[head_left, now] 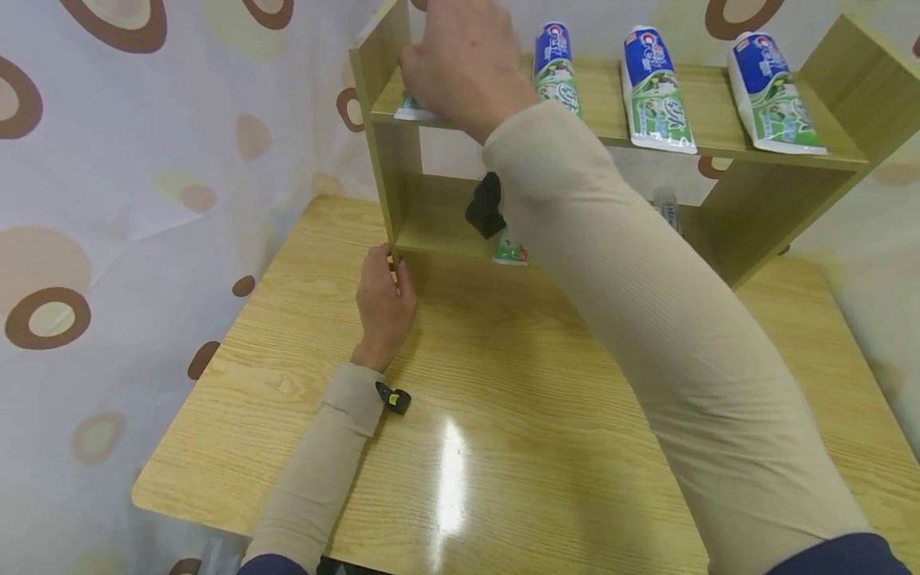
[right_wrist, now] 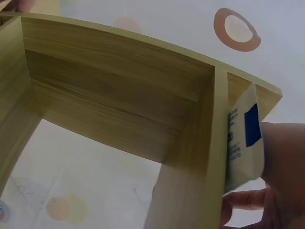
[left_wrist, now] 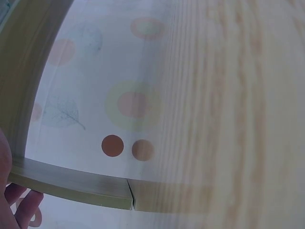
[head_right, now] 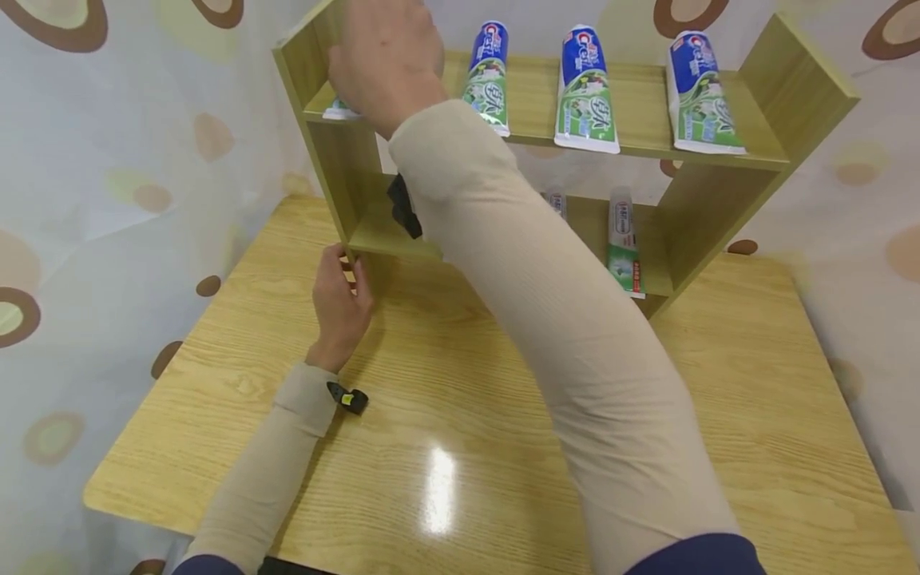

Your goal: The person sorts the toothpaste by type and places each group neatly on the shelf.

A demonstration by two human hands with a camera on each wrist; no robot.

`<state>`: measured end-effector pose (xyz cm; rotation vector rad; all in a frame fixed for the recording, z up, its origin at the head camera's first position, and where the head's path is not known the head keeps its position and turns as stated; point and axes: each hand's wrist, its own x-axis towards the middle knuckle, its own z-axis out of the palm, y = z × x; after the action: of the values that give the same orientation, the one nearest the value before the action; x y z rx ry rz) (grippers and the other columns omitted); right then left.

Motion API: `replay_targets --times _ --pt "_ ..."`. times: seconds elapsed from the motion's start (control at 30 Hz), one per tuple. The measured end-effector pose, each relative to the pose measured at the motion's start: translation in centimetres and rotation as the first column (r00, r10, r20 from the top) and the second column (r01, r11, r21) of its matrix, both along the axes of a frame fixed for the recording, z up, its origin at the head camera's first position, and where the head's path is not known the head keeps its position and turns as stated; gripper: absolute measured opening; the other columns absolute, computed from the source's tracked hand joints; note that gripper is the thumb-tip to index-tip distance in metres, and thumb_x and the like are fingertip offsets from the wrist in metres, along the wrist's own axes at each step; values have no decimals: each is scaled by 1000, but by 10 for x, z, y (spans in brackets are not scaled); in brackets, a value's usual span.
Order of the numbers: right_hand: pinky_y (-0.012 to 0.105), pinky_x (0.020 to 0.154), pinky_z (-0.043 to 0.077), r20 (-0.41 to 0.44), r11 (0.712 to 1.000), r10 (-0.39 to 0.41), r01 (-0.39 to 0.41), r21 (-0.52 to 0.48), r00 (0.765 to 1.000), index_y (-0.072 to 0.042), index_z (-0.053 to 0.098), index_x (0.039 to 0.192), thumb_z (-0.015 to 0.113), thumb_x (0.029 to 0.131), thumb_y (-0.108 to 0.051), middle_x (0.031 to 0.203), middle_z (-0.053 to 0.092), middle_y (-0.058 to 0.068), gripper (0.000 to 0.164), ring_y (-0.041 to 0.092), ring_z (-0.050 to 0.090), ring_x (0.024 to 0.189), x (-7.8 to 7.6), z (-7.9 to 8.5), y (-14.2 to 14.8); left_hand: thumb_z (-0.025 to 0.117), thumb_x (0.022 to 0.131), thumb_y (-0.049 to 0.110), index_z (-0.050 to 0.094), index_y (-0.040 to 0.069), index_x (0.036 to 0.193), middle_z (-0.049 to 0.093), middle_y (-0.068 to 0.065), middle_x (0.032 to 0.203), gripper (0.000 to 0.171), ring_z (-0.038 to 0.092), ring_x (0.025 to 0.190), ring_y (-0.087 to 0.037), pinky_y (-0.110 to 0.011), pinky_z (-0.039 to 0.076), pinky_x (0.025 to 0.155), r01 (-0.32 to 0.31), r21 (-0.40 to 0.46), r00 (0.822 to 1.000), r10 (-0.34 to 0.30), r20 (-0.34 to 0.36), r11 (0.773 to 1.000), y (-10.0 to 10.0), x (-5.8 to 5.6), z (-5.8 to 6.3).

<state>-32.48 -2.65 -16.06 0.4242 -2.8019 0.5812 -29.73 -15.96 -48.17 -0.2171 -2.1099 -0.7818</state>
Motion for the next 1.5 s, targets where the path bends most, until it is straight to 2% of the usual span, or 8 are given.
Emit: replay_targets --times 0.2,0.27,0.4,0.5,0.6,0.8,1.23,1.5 --pt "26 118 52 -173 993 35 -14 118 984 -25 38 169 37 116 -44 163 55 -3 56 14 56 145 10 8 18 54 112 6 57 -8 124 67 -26 107 19 71 93 -38 -46 64 73 17 0 1000 -17 -4 1000 6 -3 0" --pt "26 121 47 -234 995 53 -31 97 971 -26 43 166 37 116 -46 163 55 -3 54 14 56 145 17 9 28 55 112 7 57 -8 124 67 -26 106 19 71 93 -38 -46 64 72 25 7 1000 -25 3 1000 9 -3 0" --pt "22 132 28 -388 995 95 -80 56 917 -29 46 165 38 115 -49 170 47 -4 54 14 47 152 32 4 53 55 111 6 58 -9 123 68 -26 105 19 71 92 -39 -46 64 73 28 23 1000 -28 6 999 10 -5 -1" --pt "26 125 37 -427 996 88 -88 19 900 -25 49 162 43 114 -48 162 55 2 54 18 53 141 44 -5 70 55 112 7 59 -10 123 68 -27 105 20 71 92 -39 -47 65 73 25 23 1000 -25 0 999 7 -6 0" --pt "33 105 48 -400 996 69 -88 -29 914 -13 59 150 49 112 -45 140 66 12 50 25 60 118 59 -18 83 54 112 7 59 -10 122 68 -28 106 21 71 91 -40 -48 65 73 20 21 1000 -20 -2 1000 3 -7 1" --pt "35 79 43 -354 991 52 -93 -100 934 0 66 132 56 110 -37 110 66 19 43 31 60 99 83 -46 100 52 113 9 60 -11 123 68 -28 109 23 70 93 -40 -49 65 73 26 54 999 -28 28 998 -3 -8 0" --pt "35 63 44 -287 992 21 -56 -115 958 2 69 115 64 106 -21 92 63 15 25 29 58 77 104 -107 123 52 112 11 59 -10 124 69 -30 111 25 72 95 -43 -51 65 72 41 68 995 -47 92 997 -19 -15 1" --pt "38 54 47 -278 996 -5 -20 -85 961 0 70 109 64 104 -21 93 71 16 22 31 63 69 98 -144 132 57 106 11 54 -6 137 66 -28 126 36 69 103 -42 -50 63 71 -27 179 994 8 111 983 -37 -3 2"
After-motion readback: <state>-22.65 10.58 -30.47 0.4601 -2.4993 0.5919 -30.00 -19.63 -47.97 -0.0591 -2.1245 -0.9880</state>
